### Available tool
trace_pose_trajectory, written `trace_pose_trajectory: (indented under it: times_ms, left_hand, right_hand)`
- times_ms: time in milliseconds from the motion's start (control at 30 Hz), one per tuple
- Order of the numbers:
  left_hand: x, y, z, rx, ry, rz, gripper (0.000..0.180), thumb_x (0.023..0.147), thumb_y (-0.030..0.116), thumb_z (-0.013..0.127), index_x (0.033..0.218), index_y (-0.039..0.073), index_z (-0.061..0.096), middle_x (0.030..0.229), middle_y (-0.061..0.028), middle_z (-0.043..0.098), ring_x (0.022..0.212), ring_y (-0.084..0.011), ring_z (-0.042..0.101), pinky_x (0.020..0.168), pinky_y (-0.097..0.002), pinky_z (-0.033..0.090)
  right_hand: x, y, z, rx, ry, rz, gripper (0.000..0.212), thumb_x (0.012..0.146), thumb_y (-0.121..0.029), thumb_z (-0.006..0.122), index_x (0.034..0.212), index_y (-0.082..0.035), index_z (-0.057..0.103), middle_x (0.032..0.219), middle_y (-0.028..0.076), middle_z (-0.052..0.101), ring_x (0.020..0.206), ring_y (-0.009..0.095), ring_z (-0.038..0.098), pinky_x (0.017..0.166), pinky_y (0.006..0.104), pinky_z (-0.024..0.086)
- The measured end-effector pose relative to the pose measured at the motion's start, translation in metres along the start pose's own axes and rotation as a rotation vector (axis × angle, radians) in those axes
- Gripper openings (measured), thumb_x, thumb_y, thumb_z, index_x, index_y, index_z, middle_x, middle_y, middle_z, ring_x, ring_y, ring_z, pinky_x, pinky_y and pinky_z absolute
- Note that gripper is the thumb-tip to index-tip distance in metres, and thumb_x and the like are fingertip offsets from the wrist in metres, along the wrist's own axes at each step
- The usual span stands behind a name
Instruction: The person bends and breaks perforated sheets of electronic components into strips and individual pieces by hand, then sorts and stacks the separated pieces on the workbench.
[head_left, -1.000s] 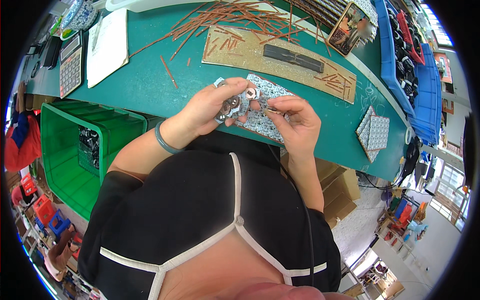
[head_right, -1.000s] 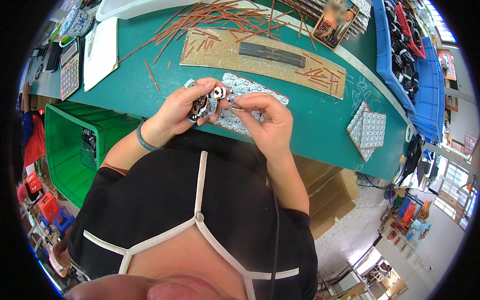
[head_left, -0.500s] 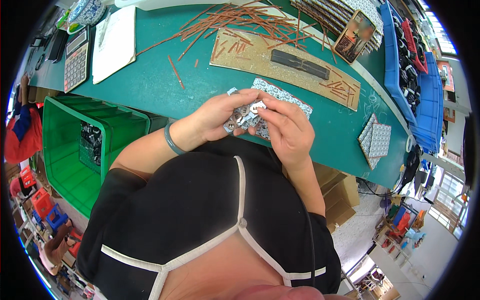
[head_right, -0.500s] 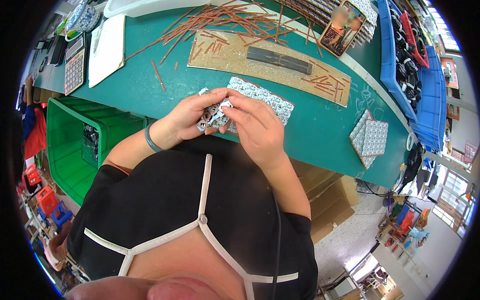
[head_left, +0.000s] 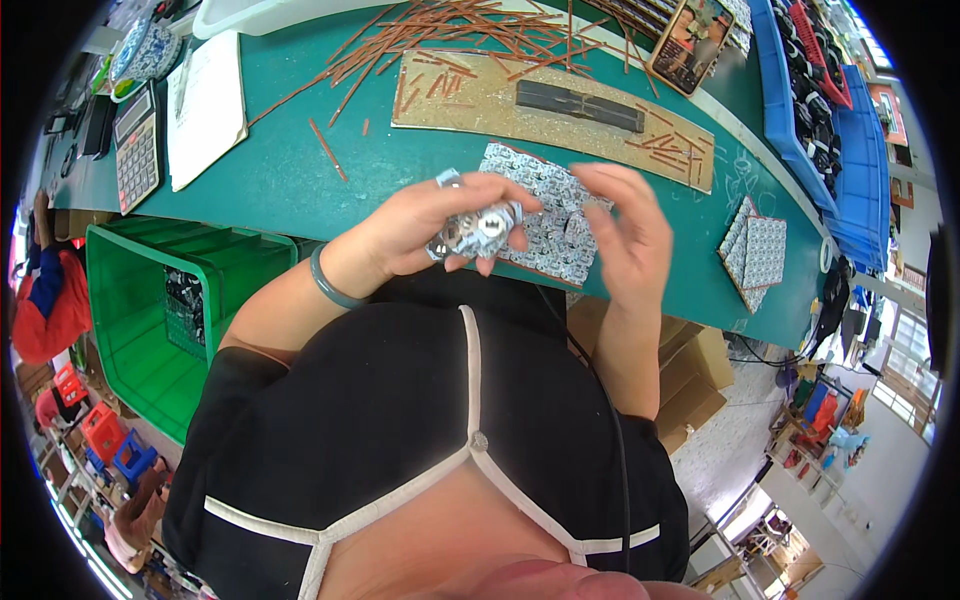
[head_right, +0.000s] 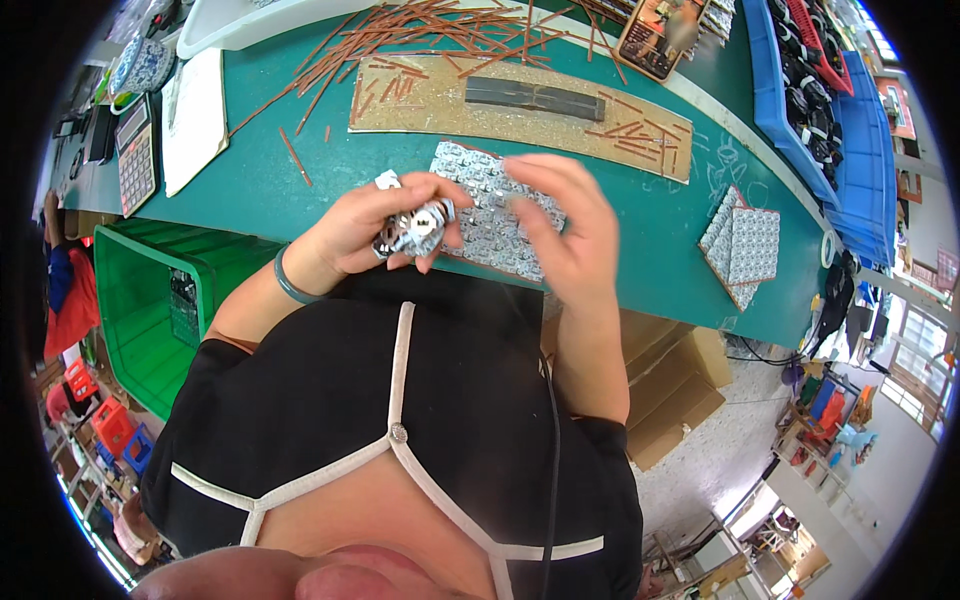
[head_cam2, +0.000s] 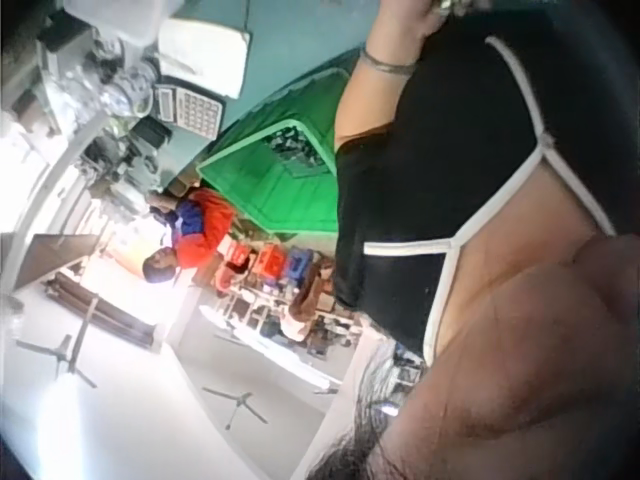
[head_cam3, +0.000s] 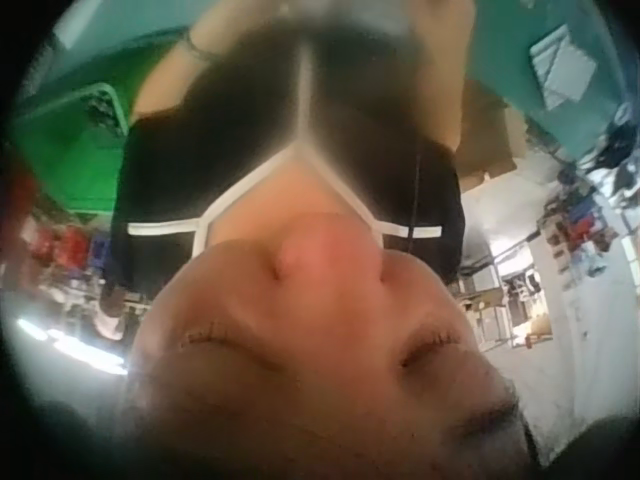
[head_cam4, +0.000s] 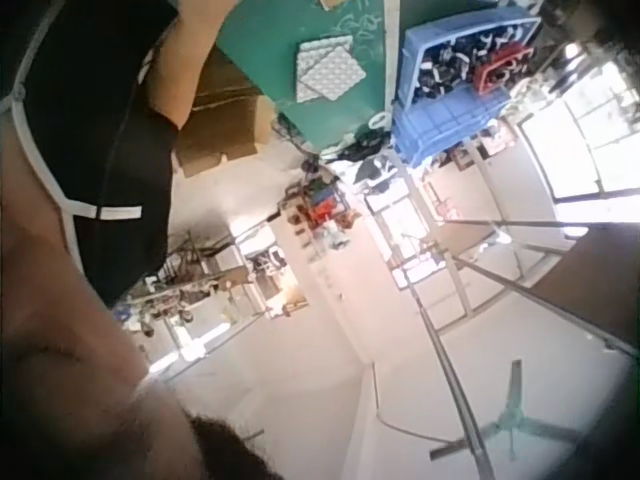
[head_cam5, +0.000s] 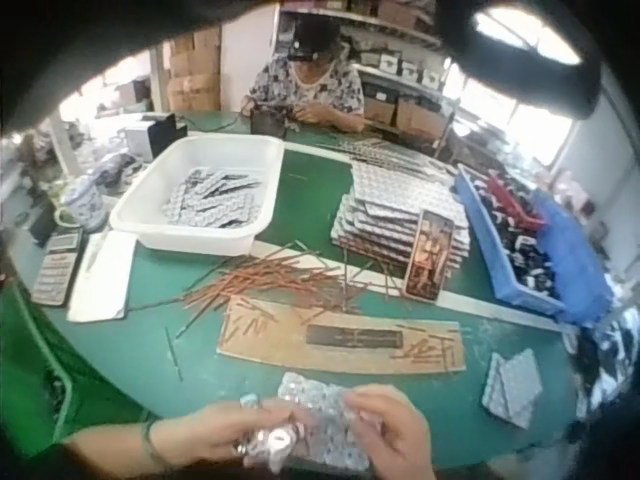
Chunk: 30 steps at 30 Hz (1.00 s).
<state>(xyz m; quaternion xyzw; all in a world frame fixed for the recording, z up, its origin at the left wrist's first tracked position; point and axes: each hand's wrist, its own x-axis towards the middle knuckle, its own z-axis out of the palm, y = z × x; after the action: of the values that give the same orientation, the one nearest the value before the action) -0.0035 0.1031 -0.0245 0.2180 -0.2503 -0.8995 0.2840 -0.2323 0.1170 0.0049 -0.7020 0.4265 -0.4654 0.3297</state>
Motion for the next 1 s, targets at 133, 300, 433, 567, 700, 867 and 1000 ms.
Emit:
trace_pose_trajectory:
  times_ms: [133,300,433,567,700,867,1000]
  left_hand:
    - [0.0,-0.007,0.009,0.106,-0.051,-0.15,0.035,0.098,0.027,0.043,0.113,-0.001,0.056,0.09,-0.0157,0.067,0.061,-0.0177,0.066,0.039,-0.0182,0.044]
    - [-0.003,-0.015,0.004,0.007,-0.086,-0.169,0.032,0.096,0.026,0.046,0.113,0.0,0.053,0.093,-0.0198,0.066,0.064,-0.0232,0.068,0.038,-0.0199,0.045]
    - [-0.003,-0.013,0.002,-0.048,-0.18,-0.189,0.04,0.097,0.035,0.042,0.118,0.001,0.049,0.096,-0.02,0.065,0.064,-0.0215,0.068,0.039,-0.0187,0.045]
    - [0.003,-0.008,-0.002,-0.054,-0.197,-0.186,0.052,0.099,0.044,0.032,0.118,0.0,0.053,0.093,-0.0188,0.065,0.064,-0.02,0.068,0.039,-0.0177,0.044]
    - [0.005,-0.008,-0.008,-0.116,-0.144,-0.145,0.053,0.099,0.044,0.03,0.118,0.001,0.053,0.091,-0.0169,0.065,0.065,-0.0221,0.068,0.039,-0.019,0.044]
    - [0.013,-0.002,-0.014,-0.245,-0.014,0.031,0.044,0.099,0.036,0.033,0.115,0.0,0.054,0.089,-0.0153,0.065,0.064,-0.0235,0.066,0.039,-0.0222,0.045]
    - [0.011,0.0,-0.015,-0.217,0.002,0.094,0.042,0.099,0.034,0.035,0.113,0.0,0.055,0.089,-0.0152,0.065,0.063,-0.0222,0.066,0.039,-0.0221,0.044]
  right_hand:
    - [0.018,-0.009,0.026,0.18,-0.323,-0.049,0.032,0.093,-0.019,0.051,0.117,0.001,0.059,0.11,0.013,0.062,0.104,0.024,0.057,0.091,0.0328,0.042]
    - [0.027,-0.005,0.026,0.39,-0.694,0.156,0.041,0.098,-0.026,0.045,0.125,0.003,0.052,0.118,0.014,0.058,0.109,0.021,0.054,0.093,0.03,0.041]
    - [0.011,-0.005,0.028,0.68,-0.483,0.322,0.046,0.098,-0.026,0.043,0.133,0.004,0.043,0.115,0.013,0.059,0.103,0.018,0.057,0.09,0.0291,0.043]
    - [0.007,0.012,0.007,0.535,-0.171,0.232,0.038,0.094,-0.02,0.053,0.123,0.003,0.051,0.106,0.011,0.061,0.09,0.015,0.059,0.081,0.0267,0.046]
    - [-0.006,0.027,-0.015,-0.304,-0.041,0.315,0.021,0.08,-0.018,0.069,0.097,-0.005,0.068,0.094,0.005,0.061,0.077,0.016,0.057,0.069,0.0277,0.045]
    - [-0.016,0.022,0.003,-0.698,-0.009,0.126,0.018,0.069,-0.019,0.076,0.083,-0.01,0.069,0.083,0.003,0.058,0.082,0.023,0.055,0.069,0.0366,0.04]
    - [-0.014,0.018,0.011,-0.439,0.056,0.086,0.017,0.066,-0.01,0.077,0.081,-0.008,0.069,0.081,0.003,0.062,0.077,0.021,0.06,0.068,0.0339,0.044]
